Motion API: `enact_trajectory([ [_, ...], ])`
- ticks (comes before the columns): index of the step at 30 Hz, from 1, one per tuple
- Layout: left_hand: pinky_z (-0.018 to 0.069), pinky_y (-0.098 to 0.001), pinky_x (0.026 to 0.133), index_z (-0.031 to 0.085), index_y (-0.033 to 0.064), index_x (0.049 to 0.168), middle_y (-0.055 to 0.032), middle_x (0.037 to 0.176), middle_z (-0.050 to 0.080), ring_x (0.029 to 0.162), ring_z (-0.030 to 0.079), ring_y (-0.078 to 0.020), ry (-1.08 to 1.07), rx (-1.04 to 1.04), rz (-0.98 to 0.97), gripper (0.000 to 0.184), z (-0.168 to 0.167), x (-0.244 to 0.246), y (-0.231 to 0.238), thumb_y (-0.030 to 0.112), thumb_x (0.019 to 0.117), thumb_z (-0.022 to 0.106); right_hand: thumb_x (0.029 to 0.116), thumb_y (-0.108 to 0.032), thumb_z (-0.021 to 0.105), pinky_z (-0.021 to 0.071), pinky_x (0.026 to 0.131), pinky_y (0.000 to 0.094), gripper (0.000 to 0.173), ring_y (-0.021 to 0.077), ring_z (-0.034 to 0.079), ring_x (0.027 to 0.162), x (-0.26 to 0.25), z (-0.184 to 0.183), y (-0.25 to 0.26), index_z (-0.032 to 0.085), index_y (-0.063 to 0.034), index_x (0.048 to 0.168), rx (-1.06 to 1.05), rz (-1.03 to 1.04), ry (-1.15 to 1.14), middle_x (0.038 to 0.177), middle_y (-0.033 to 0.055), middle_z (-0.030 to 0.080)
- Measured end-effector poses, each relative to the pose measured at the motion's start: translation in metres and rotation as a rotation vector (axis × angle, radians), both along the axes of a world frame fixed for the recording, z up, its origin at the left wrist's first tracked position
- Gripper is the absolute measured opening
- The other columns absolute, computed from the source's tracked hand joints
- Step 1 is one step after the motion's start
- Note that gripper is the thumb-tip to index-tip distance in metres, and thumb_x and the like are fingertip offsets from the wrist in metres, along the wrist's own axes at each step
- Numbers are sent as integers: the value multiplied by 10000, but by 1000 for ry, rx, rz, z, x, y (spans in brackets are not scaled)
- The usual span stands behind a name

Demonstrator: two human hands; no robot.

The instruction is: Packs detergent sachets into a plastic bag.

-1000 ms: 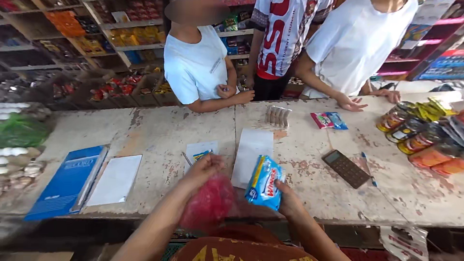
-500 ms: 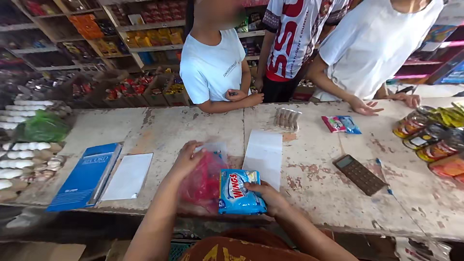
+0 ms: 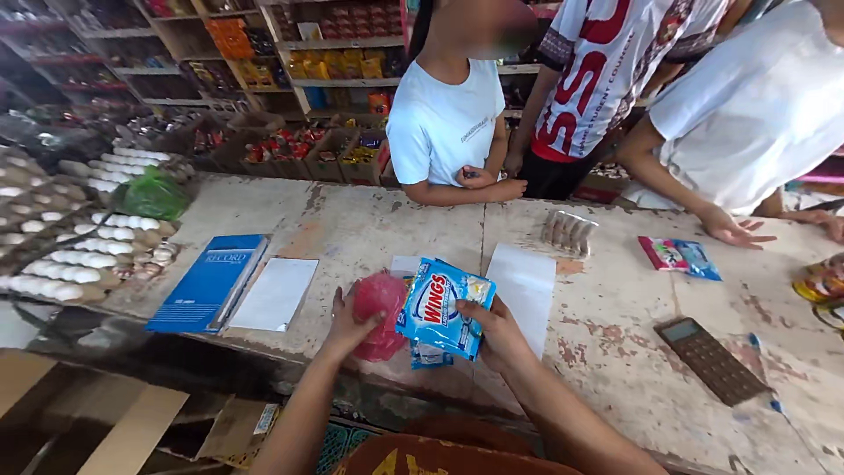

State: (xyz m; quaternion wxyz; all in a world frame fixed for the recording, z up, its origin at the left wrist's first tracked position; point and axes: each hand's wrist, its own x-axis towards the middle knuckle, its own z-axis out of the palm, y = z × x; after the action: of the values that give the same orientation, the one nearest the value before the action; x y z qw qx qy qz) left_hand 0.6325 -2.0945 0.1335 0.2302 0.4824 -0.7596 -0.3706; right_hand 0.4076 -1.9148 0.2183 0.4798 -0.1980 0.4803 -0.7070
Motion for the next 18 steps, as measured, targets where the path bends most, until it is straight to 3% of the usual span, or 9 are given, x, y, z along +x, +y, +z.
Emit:
enact_trajectory([
  [2,420,-543,1126,339,104,1590,-290,1602,293,1446,379,-408,167,69,-21,948,-13,6,-3,534,829,707,921,-12,650,646,812,391,502,246,734,926,1,1,-5,426,36,1368,27,-46,43,1090,187,686],
  [5,467,-493,1085,438,52,1525,-291,1487,446,1341,497,-375,206,93,-86,855,-18,3,4,272,782,800,919,-6,673,637,820,384,528,232,726,936,14,12,-19,414,23,1379,0,-36,128,1096,178,680],
  [8,550,-420,987,572,-85,1293,-225,1196,669,1099,671,-251,167,68,-96,635,-9,-7,23,102,748,838,906,-22,714,635,854,392,609,221,730,960,37,18,-41,383,5,1417,-84,64,237,1104,168,691],
  [10,521,-387,1025,601,-104,1253,-189,1167,696,1113,662,-195,168,82,-88,525,5,-4,33,81,805,804,890,-68,740,624,908,372,673,198,725,1009,48,8,-48,361,29,1438,-75,128,366,1147,170,684],
  [12,579,-316,929,641,-47,1207,-103,1079,730,999,696,-108,265,183,-34,350,16,5,27,39,874,706,892,-146,757,598,961,347,723,178,709,1073,49,-14,-44,357,69,1454,-1,149,599,1201,181,674],
  [13,589,-323,885,645,-40,1222,-103,1066,729,956,701,-114,316,258,-1,307,19,11,21,30,923,651,894,-174,757,588,976,353,744,184,705,1090,47,-23,-40,356,88,1462,42,143,723,1206,187,678],
  [16,595,-325,771,643,-34,1188,-94,994,714,841,691,-126,463,404,173,213,37,21,14,41,1019,538,874,-139,734,572,964,494,752,304,712,1086,41,-29,-20,366,70,1497,176,194,1054,1203,214,695],
  [18,597,-299,725,642,-25,1166,-70,950,716,784,689,-109,483,379,195,211,53,16,14,79,1053,498,858,-109,723,589,910,521,732,329,730,1033,47,-27,-11,389,67,1484,151,234,1162,1168,212,710],
])
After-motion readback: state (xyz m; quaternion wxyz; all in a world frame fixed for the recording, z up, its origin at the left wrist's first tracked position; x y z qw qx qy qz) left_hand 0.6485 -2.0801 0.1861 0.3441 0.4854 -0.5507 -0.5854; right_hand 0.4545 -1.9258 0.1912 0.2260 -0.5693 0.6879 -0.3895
